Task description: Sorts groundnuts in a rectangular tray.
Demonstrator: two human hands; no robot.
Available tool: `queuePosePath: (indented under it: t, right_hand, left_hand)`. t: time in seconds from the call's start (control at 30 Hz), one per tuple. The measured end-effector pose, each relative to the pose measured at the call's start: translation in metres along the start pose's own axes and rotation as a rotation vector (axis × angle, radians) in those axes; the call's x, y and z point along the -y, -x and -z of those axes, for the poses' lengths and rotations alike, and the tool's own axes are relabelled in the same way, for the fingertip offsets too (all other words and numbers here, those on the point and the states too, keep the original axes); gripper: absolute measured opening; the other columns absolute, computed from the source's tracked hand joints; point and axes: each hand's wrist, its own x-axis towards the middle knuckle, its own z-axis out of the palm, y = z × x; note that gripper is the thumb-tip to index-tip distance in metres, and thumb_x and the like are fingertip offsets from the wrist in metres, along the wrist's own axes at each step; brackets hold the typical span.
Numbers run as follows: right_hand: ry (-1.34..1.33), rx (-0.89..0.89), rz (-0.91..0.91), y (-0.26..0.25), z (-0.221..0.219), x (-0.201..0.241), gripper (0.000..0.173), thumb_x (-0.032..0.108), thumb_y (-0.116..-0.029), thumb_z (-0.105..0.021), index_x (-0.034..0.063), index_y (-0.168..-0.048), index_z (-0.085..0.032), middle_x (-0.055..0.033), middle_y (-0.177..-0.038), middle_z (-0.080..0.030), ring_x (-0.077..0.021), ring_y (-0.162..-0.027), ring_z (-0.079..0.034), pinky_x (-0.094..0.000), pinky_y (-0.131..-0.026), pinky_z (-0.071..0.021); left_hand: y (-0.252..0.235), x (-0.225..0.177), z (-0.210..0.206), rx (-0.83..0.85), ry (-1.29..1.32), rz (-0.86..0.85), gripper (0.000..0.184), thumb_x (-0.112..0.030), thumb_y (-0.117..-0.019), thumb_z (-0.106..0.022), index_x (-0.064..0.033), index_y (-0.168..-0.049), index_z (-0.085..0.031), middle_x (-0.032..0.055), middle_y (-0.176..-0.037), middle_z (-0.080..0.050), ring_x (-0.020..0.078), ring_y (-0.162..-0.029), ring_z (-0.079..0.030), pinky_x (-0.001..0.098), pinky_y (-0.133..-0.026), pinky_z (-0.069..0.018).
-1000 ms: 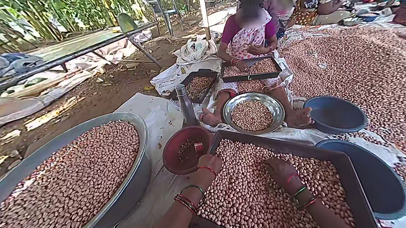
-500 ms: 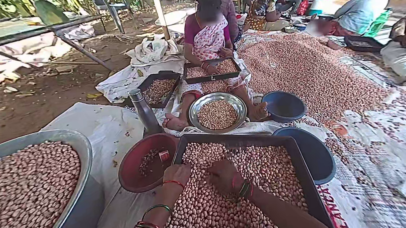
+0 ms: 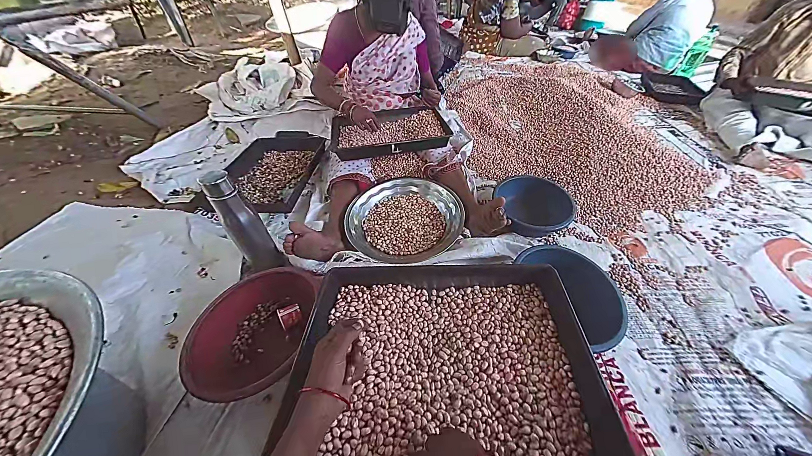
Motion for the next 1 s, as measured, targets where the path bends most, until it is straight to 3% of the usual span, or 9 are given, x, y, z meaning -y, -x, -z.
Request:
queuePosePath:
  t: [0.17, 0.33, 0.43, 0.53, 0.63, 0.77, 0.87, 0.93, 1.0]
  right_hand:
    - [0.011, -0.139, 0.081, 0.028, -0.026, -0.004, 0.033, 0.013, -0.1026, -0.059, -0.0109, -0.126, -0.062, -0.0315, -0.12, -0.067, -0.0511, -0.114, -0.064, -0.0622, -0.092, -0.0501]
    - [-0.259, -0.089, -0.161, 0.059, 0.013, -0.048, 0.04, 0.026, -0.1087, -0.052, -0.0009, -0.136, -0.062, -0.0292, -0.128, -0.066, -0.0488, -0.119, -0.063, -0.0663, -0.097, -0.0486]
    - [-0.271, -0.36, -0.546, 0.082, 0.045, -0.104, 0.038, 0.018, -0.1107, -0.044, -0.0011, -0.141, -0.059, -0.0269, -0.139, -0.061, -0.0444, -0.13, -0.058, -0.0604, -0.107, -0.0443]
    - [-0.322, -0.739, -0.703, 0.096, 0.059, -0.154, 0.034, 0.009, -0.1089, -0.044, -0.0036, -0.134, -0.063, -0.0244, -0.14, -0.061, -0.0404, -0.133, -0.057, -0.0574, -0.11, -0.0421]
    - [-0.296, -0.752, -0.745, 0.094, 0.071, -0.183, 0.036, 0.008, -0.1095, -0.041, -0.0015, -0.137, -0.062, -0.0216, -0.146, -0.058, -0.0393, -0.137, -0.054, -0.0564, -0.112, -0.0402]
    - [-0.1, -0.43, -0.757, 0.063, 0.079, -0.191, 0.039, 0.01, -0.1105, -0.037, 0.0041, -0.144, -0.057, -0.0215, -0.147, -0.056, -0.0405, -0.139, -0.051, -0.0569, -0.112, -0.0409]
    - [-0.023, -0.348, -0.75, 0.042, 0.071, -0.193, 0.036, 0.009, -0.1094, -0.04, 0.0024, -0.14, -0.059, -0.0238, -0.142, -0.058, -0.0423, -0.134, -0.053, -0.0569, -0.108, -0.0423]
    - [-0.107, -0.425, -0.71, 0.046, 0.074, -0.185, 0.036, 0.011, -0.1096, -0.041, -0.0007, -0.137, -0.06, -0.0243, -0.14, -0.06, -0.0406, -0.133, -0.056, -0.0555, -0.108, -0.0431]
    - [-0.246, -0.524, -0.527, 0.057, 0.077, -0.162, 0.034, 0.012, -0.1085, -0.046, -0.005, -0.133, -0.063, -0.0257, -0.136, -0.062, -0.0402, -0.129, -0.059, -0.0556, -0.108, -0.044]
  left_hand:
    - [0.015, 0.007, -0.016, 0.191, 0.291, 0.146, 0.048, -0.025, -0.1107, -0.017, -0.0156, -0.086, -0.058, -0.0082, -0.05, -0.05, -0.0023, -0.035, -0.039, 0.0117, -0.035, -0.0305]
    - [0.019, 0.016, -0.063, 0.323, -0.276, 0.113, 0.033, -0.021, -0.1121, -0.04, -0.0067, -0.086, -0.053, -0.0049, -0.059, -0.047, 0.0012, -0.041, -0.037, 0.0154, -0.04, -0.031]
    - [0.019, 0.022, -0.092, 0.634, -0.974, -0.048, 0.038, -0.025, -0.1116, -0.042, 0.0012, -0.128, -0.064, 0.0196, -0.107, -0.068, 0.0294, -0.096, -0.066, 0.0465, -0.091, -0.0506]
    - [0.025, 0.035, -0.125, 0.816, -1.419, -0.107, 0.044, -0.028, -0.1128, -0.037, -0.0064, -0.148, -0.052, 0.0245, -0.136, -0.062, 0.0428, -0.126, -0.06, 0.061, -0.106, -0.0438]
    - [0.031, 0.049, -0.141, 0.805, -1.618, -0.142, 0.041, -0.023, -0.1127, -0.034, -0.0052, -0.146, -0.05, 0.0256, -0.131, -0.064, 0.0457, -0.121, -0.063, 0.0619, -0.098, -0.0489]
    - [0.03, 0.05, -0.143, 0.752, -1.618, -0.097, 0.041, -0.024, -0.1131, -0.033, -0.0038, -0.144, -0.05, 0.0252, -0.131, -0.064, 0.0443, -0.122, -0.063, 0.0604, -0.099, -0.0494]
    - [0.022, 0.048, -0.129, 0.663, -1.253, 0.014, 0.039, -0.023, -0.1118, -0.039, -0.0011, -0.139, -0.056, 0.0221, -0.129, -0.065, 0.0353, -0.121, -0.063, 0.0519, -0.105, -0.0469]
    - [0.02, 0.053, -0.116, 0.474, -0.723, 0.08, 0.024, -0.014, -0.1089, -0.046, 0.0016, -0.117, -0.062, 0.0103, -0.086, -0.06, 0.0178, -0.071, -0.056, 0.0315, -0.068, -0.0472]
    - [0.023, 0.055, -0.11, 0.351, -0.171, 0.266, 0.019, -0.013, -0.109, -0.04, -0.0068, -0.096, -0.052, -0.0033, -0.06, -0.046, 0.0028, -0.042, -0.037, 0.0163, -0.039, -0.0308]
